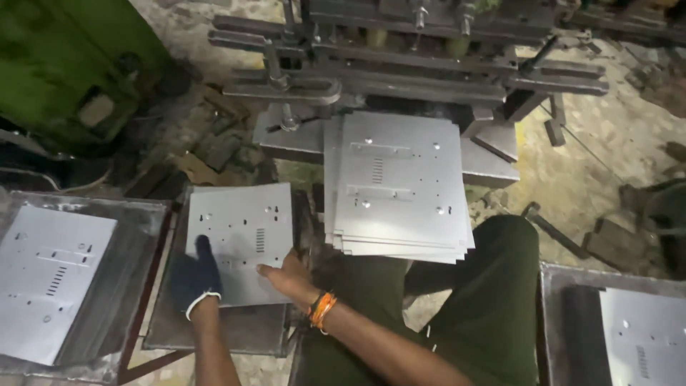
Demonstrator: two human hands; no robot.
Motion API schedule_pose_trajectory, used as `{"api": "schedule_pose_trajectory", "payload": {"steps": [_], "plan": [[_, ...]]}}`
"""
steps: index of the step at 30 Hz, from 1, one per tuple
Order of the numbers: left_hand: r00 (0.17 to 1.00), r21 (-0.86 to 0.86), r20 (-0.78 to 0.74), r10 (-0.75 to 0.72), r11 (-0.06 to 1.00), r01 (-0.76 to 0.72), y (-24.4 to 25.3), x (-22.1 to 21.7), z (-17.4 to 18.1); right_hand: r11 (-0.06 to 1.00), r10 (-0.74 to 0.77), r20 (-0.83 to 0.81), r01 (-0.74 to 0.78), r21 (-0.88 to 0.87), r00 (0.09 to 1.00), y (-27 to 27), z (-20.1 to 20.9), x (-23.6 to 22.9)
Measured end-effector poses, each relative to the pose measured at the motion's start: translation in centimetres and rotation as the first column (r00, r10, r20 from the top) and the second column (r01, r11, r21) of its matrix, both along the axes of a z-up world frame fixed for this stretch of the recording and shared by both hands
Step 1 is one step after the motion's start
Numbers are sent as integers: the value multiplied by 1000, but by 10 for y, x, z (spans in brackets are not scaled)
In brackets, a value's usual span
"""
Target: Placing metal sheets into an industrial stamping press to shape them and then stacking the results.
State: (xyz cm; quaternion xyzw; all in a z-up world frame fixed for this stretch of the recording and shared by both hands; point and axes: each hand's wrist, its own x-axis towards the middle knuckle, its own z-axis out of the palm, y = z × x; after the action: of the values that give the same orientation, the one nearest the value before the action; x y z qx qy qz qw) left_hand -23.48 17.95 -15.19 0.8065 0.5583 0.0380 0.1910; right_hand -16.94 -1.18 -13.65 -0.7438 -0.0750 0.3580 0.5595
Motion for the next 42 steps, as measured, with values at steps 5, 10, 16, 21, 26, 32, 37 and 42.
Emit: {"api": "schedule_pose_trajectory", "payload": {"steps": [5,10,16,21,26,32,37,42], "plan": [[991,-41,-79,-109,994,106,15,-5,-3,988,150,219,-139,-65,964,0,45,-5],[989,-201,24,-148,968,150,2,-2,59,987,-134,-3,134,87,991,-20,90,22],[551,-479,834,35,543,690,-78,46,140,724,-360,-259,443,528,896,-181,100,86],[401,-418,908,121,300,857,-158,143,171,833,-549,283,487,261,787,-268,89,174],[450,-460,886,109,314,831,-173,237,140,669,-667,61,562,486,743,-281,111,255],[347,-387,921,178,316,866,-159,268,114,781,-521,246,340,523,817,-280,86,307],[376,-457,884,276,347,819,-159,262,123,855,-492,499,503,124,714,-271,98,299],[374,-487,855,359,311,816,-158,271,112,874,-485,522,415,253,702,-274,87,306]]}}
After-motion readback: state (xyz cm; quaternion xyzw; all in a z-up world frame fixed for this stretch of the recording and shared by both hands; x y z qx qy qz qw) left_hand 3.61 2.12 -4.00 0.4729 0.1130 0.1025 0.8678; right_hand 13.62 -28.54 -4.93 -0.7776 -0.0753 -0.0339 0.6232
